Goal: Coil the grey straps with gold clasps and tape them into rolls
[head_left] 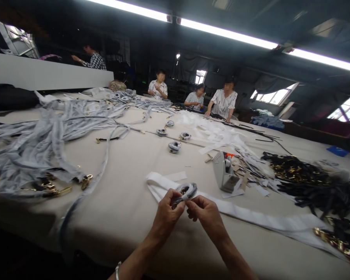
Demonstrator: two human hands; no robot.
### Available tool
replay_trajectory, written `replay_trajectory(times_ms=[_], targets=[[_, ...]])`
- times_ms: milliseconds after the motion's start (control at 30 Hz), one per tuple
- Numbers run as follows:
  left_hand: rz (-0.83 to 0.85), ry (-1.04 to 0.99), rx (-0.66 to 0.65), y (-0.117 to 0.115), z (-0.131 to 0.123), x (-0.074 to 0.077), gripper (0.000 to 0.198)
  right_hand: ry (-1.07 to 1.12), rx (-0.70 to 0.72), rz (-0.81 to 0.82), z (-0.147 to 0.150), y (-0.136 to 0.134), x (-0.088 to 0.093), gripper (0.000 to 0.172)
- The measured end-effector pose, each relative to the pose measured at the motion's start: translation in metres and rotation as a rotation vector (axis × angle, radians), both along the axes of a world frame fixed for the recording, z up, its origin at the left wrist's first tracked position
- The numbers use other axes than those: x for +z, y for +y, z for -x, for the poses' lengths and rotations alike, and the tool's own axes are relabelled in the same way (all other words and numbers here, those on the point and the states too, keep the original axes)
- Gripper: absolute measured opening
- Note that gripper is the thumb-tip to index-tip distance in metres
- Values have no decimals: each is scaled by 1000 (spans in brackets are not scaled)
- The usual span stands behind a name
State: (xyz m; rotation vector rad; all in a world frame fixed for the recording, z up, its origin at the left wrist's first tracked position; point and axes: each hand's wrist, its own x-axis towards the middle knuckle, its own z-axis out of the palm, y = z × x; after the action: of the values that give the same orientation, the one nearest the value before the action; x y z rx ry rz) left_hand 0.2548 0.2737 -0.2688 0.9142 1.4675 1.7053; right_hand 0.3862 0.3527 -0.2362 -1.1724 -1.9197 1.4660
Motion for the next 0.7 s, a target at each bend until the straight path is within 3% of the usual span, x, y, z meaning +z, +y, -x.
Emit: replay_trajectory(times_ms=[100,200,267,333,400,500,567,633,700], targets=[[-48,-94,-110,1,2,2,14,-112,-26,-216,-5,2,-3,41],[-75,-318,-237,3,3,3,16,-237,-101,-766,-12,9,0,45],[-61,-462,-292,3,3,2,19,-216,-74,-1151,-17,17,8,46],[-43,-548,-349,2,3,2,22,-173,90,-1453,-21,25,21,47],[-34,-568,-405,2,4,1,22,-188,342,-1636,-22,31,37,45],[-36,-545,-485,2,2,-2,17,-228,748,-1757,-19,36,54,40],[-62,-553,-546,4,-3,-5,15,-213,915,-1745,-16,39,51,39],[-78,-570,-546,6,-8,-11,15,-181,959,-1671,-14,45,37,39],[-58,-511,-432,7,-10,-17,13,-234,892,-1548,-14,54,18,36]])
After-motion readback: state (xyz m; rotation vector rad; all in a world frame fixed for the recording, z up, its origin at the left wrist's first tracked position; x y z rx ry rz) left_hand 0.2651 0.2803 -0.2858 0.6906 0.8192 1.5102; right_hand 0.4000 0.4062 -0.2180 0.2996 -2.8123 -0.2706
